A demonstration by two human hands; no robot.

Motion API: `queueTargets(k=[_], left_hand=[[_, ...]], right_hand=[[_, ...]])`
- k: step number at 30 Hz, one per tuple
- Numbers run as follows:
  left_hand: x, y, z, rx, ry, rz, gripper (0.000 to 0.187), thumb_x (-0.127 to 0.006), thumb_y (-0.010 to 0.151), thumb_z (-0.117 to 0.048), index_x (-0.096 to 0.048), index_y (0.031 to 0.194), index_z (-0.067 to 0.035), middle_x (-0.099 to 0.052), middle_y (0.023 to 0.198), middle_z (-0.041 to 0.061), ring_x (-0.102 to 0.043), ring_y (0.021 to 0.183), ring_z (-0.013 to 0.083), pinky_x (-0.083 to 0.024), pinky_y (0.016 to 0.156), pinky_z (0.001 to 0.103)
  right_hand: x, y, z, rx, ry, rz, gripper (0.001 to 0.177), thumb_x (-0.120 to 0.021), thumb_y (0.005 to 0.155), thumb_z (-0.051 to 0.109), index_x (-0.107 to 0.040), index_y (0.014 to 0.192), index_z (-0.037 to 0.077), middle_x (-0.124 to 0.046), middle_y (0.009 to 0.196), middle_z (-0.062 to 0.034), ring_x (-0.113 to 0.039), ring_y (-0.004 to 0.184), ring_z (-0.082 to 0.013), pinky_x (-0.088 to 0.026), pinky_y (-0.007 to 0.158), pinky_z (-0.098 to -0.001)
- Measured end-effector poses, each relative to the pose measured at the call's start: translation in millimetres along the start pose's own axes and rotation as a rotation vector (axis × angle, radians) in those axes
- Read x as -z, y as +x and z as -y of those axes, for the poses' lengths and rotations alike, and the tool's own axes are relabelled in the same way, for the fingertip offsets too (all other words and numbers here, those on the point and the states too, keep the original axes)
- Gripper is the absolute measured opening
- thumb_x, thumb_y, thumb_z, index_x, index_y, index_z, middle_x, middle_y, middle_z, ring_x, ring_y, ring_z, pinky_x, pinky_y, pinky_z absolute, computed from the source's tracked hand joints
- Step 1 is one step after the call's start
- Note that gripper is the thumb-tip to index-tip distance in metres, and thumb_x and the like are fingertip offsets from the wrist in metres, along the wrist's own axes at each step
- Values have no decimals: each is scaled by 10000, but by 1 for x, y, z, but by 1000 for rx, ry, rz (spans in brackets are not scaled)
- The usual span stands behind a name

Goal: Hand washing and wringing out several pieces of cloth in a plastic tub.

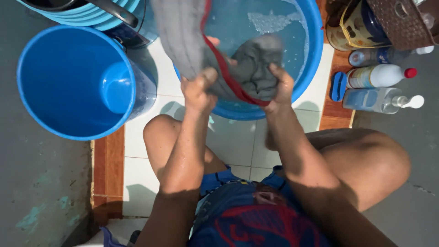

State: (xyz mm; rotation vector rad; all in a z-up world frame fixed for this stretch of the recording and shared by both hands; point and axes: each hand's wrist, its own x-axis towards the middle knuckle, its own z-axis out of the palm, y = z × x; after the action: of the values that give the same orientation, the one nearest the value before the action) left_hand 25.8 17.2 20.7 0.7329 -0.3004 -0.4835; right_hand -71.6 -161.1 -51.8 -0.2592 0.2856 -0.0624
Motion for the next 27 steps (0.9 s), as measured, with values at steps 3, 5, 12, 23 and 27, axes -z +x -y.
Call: queueTargets(k=[3, 5, 12, 23, 27], left_hand=[[1, 15, 0, -52, -59, -86, 636, -708, 829, -184, -529, 1398, 35, -671, 1063, 192, -682, 1016, 325, -556, 1022, 486], [4, 29, 2, -64, -120, -147, 600, -708, 867, -230, -528, 1379, 24, -658, 1077, 167, -668, 1011, 317, -561, 976, 488], [8, 70, 21, -97, -80, -286, 439, -694, 918, -267, -628, 1202, 61, -690, 981, 168, -681, 881, 282, -567, 827, 450], [-3, 92, 26, -367, 172, -284, 198, -688, 947, -101, -691, 1061, 61, -673, 918, 68, -622, 890, 190, -506, 863, 356], [-17, 82, 18, -337, 156, -223, 299, -676, 857, -169, -677, 1049, 60, -708, 926, 137, -690, 847, 257, -563, 834, 392]], right_hand=[[-24, -15, 12, 130, -67, 87, 643, -664, 958, 169, -437, 1526, -29, -551, 1503, -240, -547, 1395, -395, -390, 1257, -529], [-38, -22, 19, 206, -151, 145, 633, -667, 957, 133, -439, 1533, 4, -540, 1525, -214, -527, 1430, -387, -382, 1262, -518], [-73, -44, 33, 653, -742, 232, 366, -496, 848, -68, -612, 1127, 139, -624, 1283, -76, -535, 1297, -283, -390, 1193, -434], [-85, -69, 17, 299, -1471, 77, 409, -713, 758, -1, -517, 1107, 83, -404, 1490, -92, -393, 1410, -265, -332, 1112, -375], [6, -61, -15, 174, -450, -71, 373, -570, 1135, 386, -577, 1084, 17, -507, 1325, -108, -481, 1280, -269, -403, 1112, -428]])
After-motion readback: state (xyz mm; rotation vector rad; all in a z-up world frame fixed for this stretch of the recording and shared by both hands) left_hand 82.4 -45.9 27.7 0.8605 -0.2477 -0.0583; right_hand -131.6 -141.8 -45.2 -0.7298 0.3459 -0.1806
